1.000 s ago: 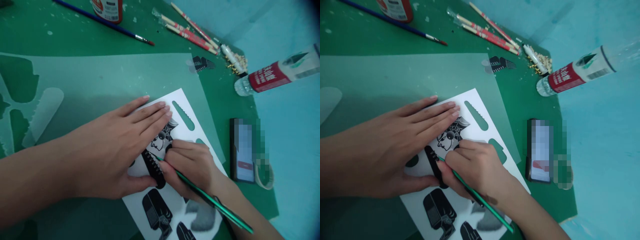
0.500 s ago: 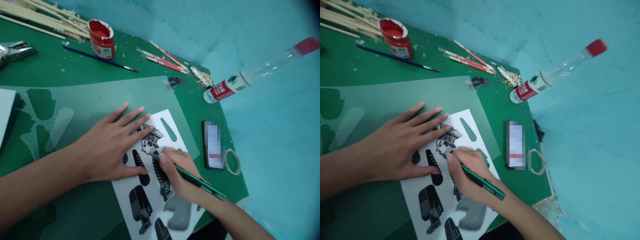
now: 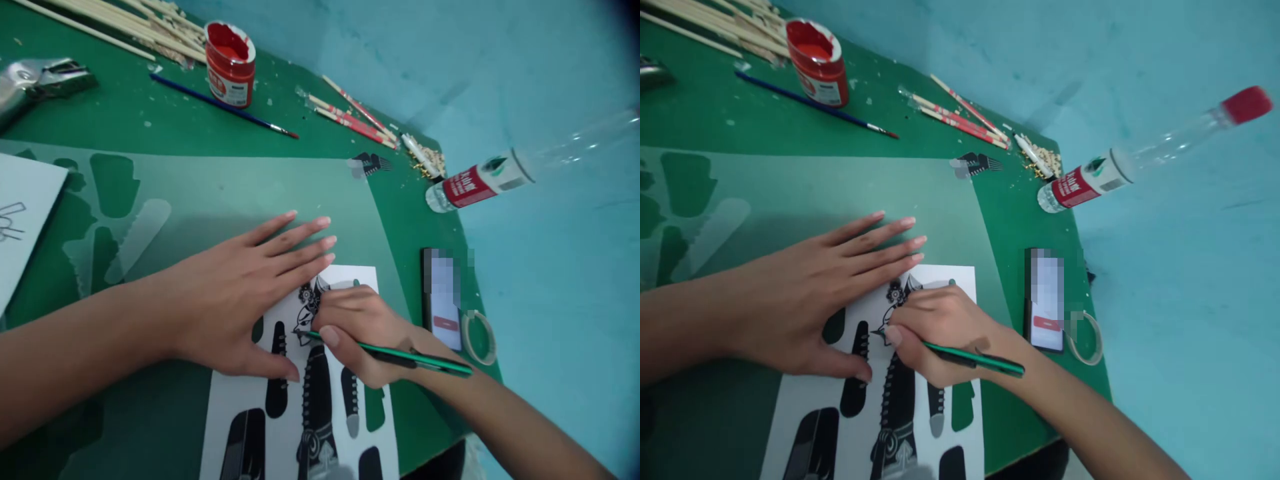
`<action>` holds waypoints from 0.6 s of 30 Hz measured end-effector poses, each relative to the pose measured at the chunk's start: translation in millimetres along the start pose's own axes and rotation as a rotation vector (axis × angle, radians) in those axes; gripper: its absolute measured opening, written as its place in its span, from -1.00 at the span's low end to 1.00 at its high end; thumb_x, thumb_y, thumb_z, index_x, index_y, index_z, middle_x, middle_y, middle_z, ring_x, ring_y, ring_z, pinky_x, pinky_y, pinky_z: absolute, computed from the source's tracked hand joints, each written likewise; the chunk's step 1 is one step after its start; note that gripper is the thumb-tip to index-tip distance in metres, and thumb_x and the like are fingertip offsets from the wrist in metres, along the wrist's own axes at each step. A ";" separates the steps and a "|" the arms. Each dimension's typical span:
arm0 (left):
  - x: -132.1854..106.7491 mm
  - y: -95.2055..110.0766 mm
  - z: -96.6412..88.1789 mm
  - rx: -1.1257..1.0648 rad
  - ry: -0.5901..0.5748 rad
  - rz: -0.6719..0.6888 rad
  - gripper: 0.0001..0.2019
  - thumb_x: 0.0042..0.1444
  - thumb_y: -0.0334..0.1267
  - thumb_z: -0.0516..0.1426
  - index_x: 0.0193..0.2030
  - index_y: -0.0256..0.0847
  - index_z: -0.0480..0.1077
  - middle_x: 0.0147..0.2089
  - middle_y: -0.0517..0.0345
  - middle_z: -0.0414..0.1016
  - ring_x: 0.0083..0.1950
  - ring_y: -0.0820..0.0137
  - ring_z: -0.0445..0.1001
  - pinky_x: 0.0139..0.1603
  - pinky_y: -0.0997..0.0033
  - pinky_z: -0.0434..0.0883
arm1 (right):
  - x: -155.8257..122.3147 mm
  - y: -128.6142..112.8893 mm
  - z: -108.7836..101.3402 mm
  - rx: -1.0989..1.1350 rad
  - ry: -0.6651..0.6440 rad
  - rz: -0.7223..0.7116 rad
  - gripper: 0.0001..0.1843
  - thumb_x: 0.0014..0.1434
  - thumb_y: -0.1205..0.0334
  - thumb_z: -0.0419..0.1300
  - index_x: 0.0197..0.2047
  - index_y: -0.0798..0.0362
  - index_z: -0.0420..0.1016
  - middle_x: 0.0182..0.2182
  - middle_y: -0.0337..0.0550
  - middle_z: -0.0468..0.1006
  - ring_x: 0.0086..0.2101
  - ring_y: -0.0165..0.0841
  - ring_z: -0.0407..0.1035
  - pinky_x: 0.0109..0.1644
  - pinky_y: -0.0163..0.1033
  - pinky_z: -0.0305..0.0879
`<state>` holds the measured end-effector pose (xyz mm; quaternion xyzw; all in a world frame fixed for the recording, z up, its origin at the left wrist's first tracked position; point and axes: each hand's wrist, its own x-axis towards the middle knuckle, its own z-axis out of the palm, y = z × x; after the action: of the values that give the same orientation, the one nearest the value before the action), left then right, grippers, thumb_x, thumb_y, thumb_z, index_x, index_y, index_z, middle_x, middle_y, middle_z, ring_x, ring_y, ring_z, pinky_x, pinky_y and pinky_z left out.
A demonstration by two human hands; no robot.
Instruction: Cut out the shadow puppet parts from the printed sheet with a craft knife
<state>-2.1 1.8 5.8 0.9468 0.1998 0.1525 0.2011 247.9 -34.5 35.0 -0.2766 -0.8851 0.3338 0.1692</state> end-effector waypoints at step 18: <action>-1.9 -0.1 3.5 0.024 -0.011 -0.005 0.01 0.23 0.47 0.11 0.64 -0.10 0.06 0.67 0.26 0.03 0.72 0.15 -0.19 0.72 0.15 -0.40 | 13.8 12.1 -27.6 -0.194 -0.194 -0.232 -0.57 0.54 0.20 0.03 -0.41 -0.05 0.44 -0.57 -0.28 0.42 -0.51 -0.33 0.29 -0.42 -0.14 0.17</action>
<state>-2.5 -0.1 2.3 0.9494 0.2028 0.1447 0.1913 254.9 -4.9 48.1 -0.1540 -0.9513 0.2504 0.0932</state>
